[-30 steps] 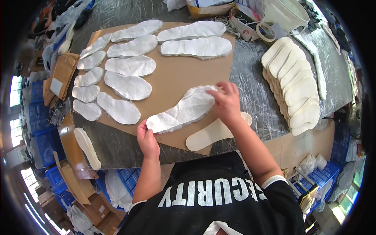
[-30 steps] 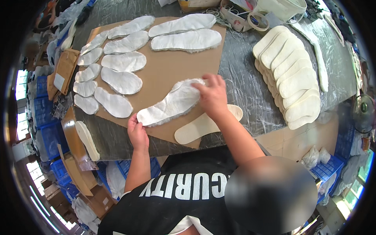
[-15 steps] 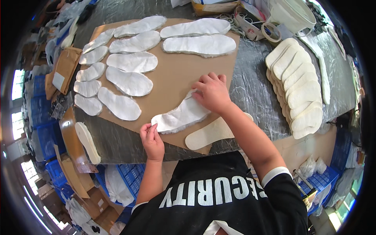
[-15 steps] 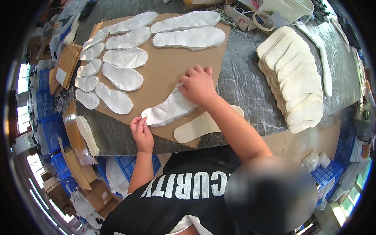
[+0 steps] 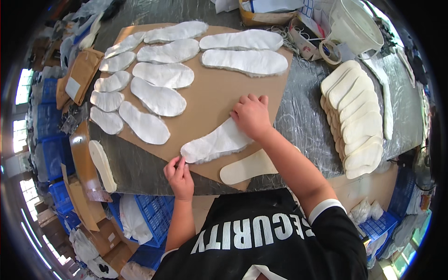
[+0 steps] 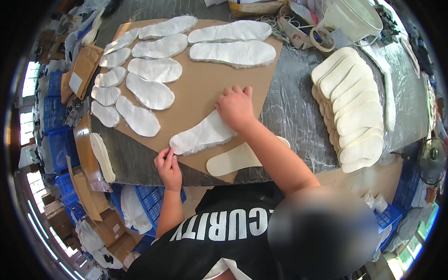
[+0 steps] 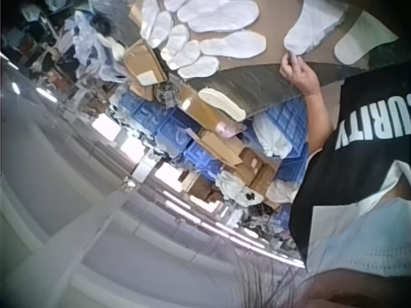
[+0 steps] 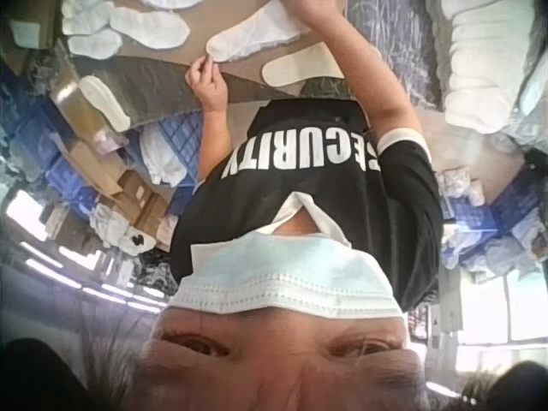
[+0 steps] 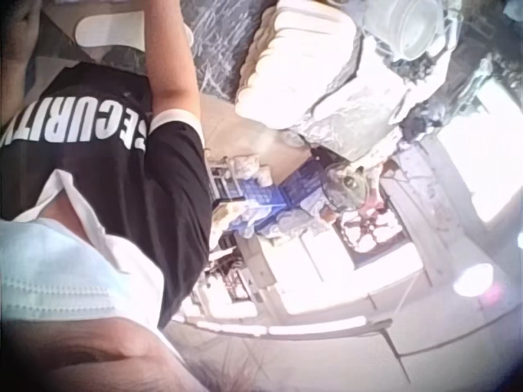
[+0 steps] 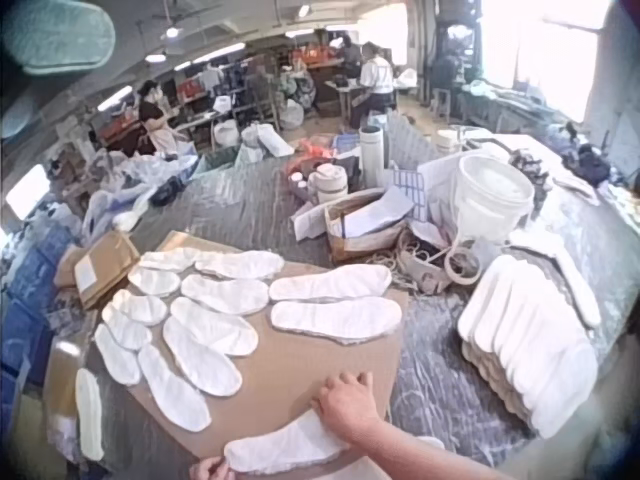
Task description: Assembling and inspecting white shoe insoles in a manufacturing facility.
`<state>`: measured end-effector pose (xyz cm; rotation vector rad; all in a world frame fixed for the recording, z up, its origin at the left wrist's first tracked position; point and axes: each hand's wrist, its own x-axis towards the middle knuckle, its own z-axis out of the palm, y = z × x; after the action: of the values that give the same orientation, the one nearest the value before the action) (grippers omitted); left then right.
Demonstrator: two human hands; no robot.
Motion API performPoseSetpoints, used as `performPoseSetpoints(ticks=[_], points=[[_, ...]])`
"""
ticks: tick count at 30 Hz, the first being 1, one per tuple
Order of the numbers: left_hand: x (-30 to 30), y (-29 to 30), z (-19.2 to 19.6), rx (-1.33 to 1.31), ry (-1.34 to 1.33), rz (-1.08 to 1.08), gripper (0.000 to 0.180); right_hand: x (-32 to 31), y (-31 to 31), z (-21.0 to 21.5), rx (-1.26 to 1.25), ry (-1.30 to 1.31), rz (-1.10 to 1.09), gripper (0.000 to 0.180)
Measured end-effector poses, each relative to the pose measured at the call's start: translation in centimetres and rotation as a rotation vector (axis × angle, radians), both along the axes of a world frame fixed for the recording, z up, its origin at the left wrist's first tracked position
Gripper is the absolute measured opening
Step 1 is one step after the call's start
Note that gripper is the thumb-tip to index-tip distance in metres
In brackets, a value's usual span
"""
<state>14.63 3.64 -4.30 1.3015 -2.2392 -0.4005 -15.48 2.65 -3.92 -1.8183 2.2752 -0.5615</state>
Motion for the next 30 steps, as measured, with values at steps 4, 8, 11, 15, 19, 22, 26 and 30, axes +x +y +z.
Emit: performPoseSetpoints(ticks=[4, 8, 11, 15, 19, 22, 26, 30], points=[[0.8, 0.6, 0.3, 0.016, 0.131, 0.194, 0.019, -0.5, 0.4, 0.2, 0.036, 0.013, -0.01, 0.014], [-2.8, 1.7, 4.2, 0.043, 0.134, -0.091, 0.011, -1.8, 0.8, 1.1, 0.126, -0.073, 0.001, 0.011], [-9.4, 2.5, 6.3, 0.187, 0.097, -0.506, 0.032, -2.4, 1.0, 1.2, -0.177, -0.268, -0.181, 0.018], [-15.1, 5.2, 5.4, 0.293, -0.094, -0.621, 0.057, -5.0, 3.7, 2.4, -0.184, -0.523, -0.241, 0.024], [-15.8, 6.3, 4.2, 0.298, -0.278, -0.642, 0.056, -8.2, 9.7, 2.2, -0.112, -0.789, -0.253, 0.029], [-15.0, 5.9, 5.0, 0.482, -0.118, -0.64, 0.05, -9.1, 14.7, 3.2, 0.043, -0.986, -0.162, 0.032], [-13.3, 4.0, 6.7, 1.551, 0.28, -0.459, 0.04, -8.7, 17.6, 4.2, 0.031, -1.414, 0.198, 0.047], [-11.7, 1.8, 8.4, 1.699, 0.299, -0.49, 0.026, -7.8, 16.9, 3.9, -0.163, -1.532, 0.35, 0.052]])
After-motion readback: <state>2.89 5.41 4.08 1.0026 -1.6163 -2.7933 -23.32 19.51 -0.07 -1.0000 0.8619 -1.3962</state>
